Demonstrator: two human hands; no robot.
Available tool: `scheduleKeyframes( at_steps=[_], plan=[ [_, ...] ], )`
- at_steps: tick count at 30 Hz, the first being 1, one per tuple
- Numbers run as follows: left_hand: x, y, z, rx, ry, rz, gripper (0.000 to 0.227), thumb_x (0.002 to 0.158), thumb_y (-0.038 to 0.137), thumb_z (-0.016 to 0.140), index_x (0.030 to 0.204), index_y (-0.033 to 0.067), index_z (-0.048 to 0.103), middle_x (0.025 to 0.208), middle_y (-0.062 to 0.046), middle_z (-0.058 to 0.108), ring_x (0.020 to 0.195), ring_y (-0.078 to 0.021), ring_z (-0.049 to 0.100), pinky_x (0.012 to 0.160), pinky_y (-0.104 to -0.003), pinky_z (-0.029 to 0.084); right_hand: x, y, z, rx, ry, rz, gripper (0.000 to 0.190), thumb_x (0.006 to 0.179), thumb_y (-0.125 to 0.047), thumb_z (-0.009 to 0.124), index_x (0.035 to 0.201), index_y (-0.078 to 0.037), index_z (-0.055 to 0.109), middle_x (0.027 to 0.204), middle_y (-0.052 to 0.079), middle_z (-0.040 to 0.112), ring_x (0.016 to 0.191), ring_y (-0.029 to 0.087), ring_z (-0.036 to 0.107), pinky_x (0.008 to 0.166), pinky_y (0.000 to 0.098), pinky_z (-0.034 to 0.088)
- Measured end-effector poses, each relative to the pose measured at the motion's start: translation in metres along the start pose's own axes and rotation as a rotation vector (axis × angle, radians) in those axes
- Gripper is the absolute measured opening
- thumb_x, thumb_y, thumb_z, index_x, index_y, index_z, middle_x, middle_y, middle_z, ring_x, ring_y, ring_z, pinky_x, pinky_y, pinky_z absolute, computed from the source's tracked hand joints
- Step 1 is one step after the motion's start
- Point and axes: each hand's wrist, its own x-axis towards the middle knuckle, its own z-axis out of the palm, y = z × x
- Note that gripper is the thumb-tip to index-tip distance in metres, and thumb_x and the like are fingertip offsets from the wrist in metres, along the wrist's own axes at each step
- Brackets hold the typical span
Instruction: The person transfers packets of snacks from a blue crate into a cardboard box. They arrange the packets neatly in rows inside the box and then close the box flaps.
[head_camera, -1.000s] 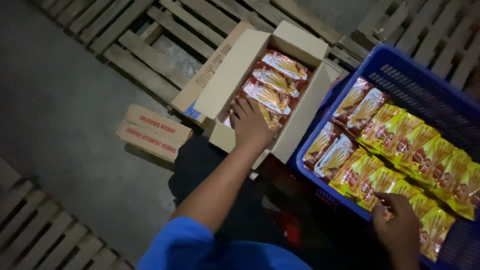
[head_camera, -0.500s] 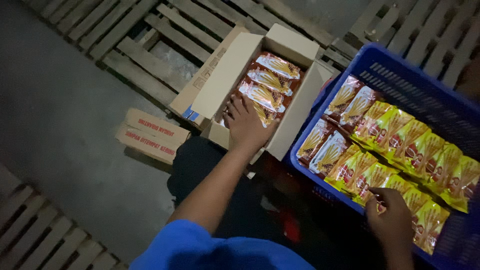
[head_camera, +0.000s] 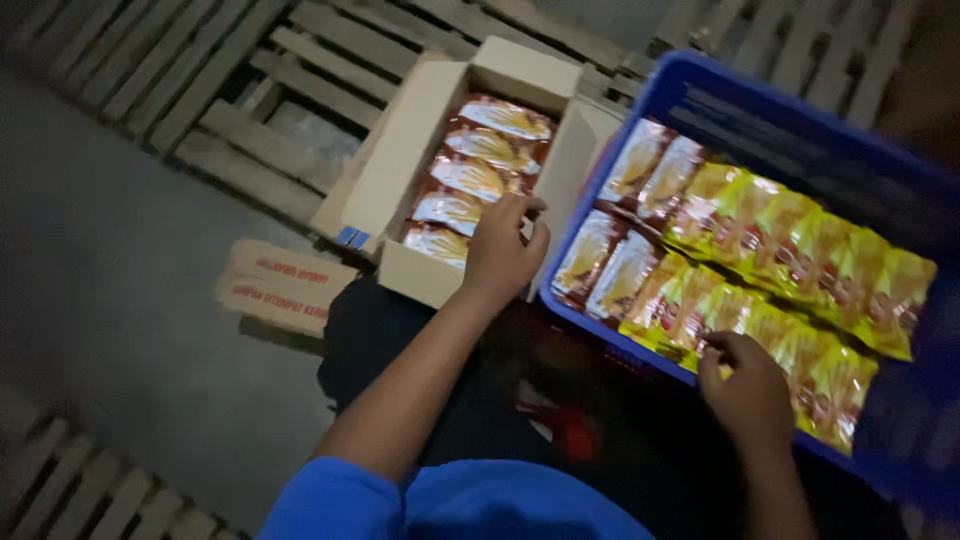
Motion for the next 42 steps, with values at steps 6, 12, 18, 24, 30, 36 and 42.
scheduleKeyframes(
  at_steps=[6,12,18,24,30,36,42],
  plan=[
    [0.021,0.007,0.049,0.151,-0.114,-0.173,0.042,0.089,0.03,0.067,0.125,0.0104,0.057,0.109,-0.015,0.063,0.101,-0.0457,0.069,0.088,-0.057,0.055,0.004,0.007,0.0,0.032,-0.076,0.073,0.025,0.095,-0.021,0.065,0.117,-0.015,0.076,0.111,0.015,0.076,0.108,0.035,0.073,0.093,0.0486,0.058],
    [0.009,-0.006,0.07,0.171,-0.131,-0.092,0.02,0.102,0.019,0.052,0.109,0.0023,0.06,0.09,-0.022,0.057,0.091,-0.0534,0.06,0.078,-0.058,0.05,0.028,0.017,0.001,0.199,-0.18,0.163,0.032,0.094,-0.027,0.067,0.119,-0.008,0.074,0.114,0.024,0.075,0.112,0.045,0.069,0.097,0.0563,0.053],
    [0.016,0.021,0.055,0.264,-0.298,-0.231,0.028,0.106,0.03,0.042,0.112,0.0055,0.054,0.094,-0.022,0.058,0.09,-0.0518,0.064,0.08,-0.061,0.051,0.094,-0.016,-0.012,0.216,-0.289,0.188,0.044,0.096,-0.043,0.063,0.12,-0.007,0.071,0.118,0.019,0.074,0.116,0.041,0.068,0.1,0.0539,0.052],
    [0.019,0.032,0.056,0.339,-0.322,-0.266,0.026,0.107,0.029,0.04,0.109,0.0062,0.051,0.091,-0.025,0.058,0.088,-0.0543,0.065,0.074,-0.064,0.053,0.122,-0.044,0.035,0.0,-0.635,0.179,0.067,0.083,-0.057,0.061,0.109,0.003,0.074,0.113,0.029,0.073,0.114,0.048,0.068,0.098,0.0556,0.053],
    [0.023,0.034,0.056,0.366,-0.366,-0.306,0.027,0.108,0.03,0.034,0.108,0.0076,0.05,0.089,-0.021,0.06,0.088,-0.0522,0.067,0.069,-0.061,0.055,0.104,-0.094,0.043,0.1,-0.608,0.327,0.105,0.085,-0.061,0.069,0.151,0.005,0.022,0.149,0.03,0.041,0.134,0.051,0.052,0.11,0.0577,0.046],
    [0.026,0.041,0.053,0.374,-0.379,-0.323,0.028,0.107,0.029,0.034,0.108,0.0056,0.049,0.085,-0.026,0.06,0.085,-0.0558,0.066,0.071,-0.066,0.053,0.104,-0.064,0.084,0.058,-0.636,0.25,0.113,0.078,-0.062,0.078,0.146,0.005,0.017,0.138,0.032,0.044,0.12,0.056,0.06,0.102,0.0595,0.052],
    [0.025,0.039,0.055,0.387,-0.372,-0.294,0.028,0.107,0.029,0.034,0.108,0.0064,0.05,0.086,-0.025,0.06,0.087,-0.0539,0.067,0.071,-0.063,0.055,0.109,-0.05,0.085,0.027,-0.634,0.227,0.106,0.076,-0.034,0.088,0.149,0.002,0.02,0.132,0.03,0.053,0.122,0.056,0.059,0.099,0.0629,0.052]
  ],
)
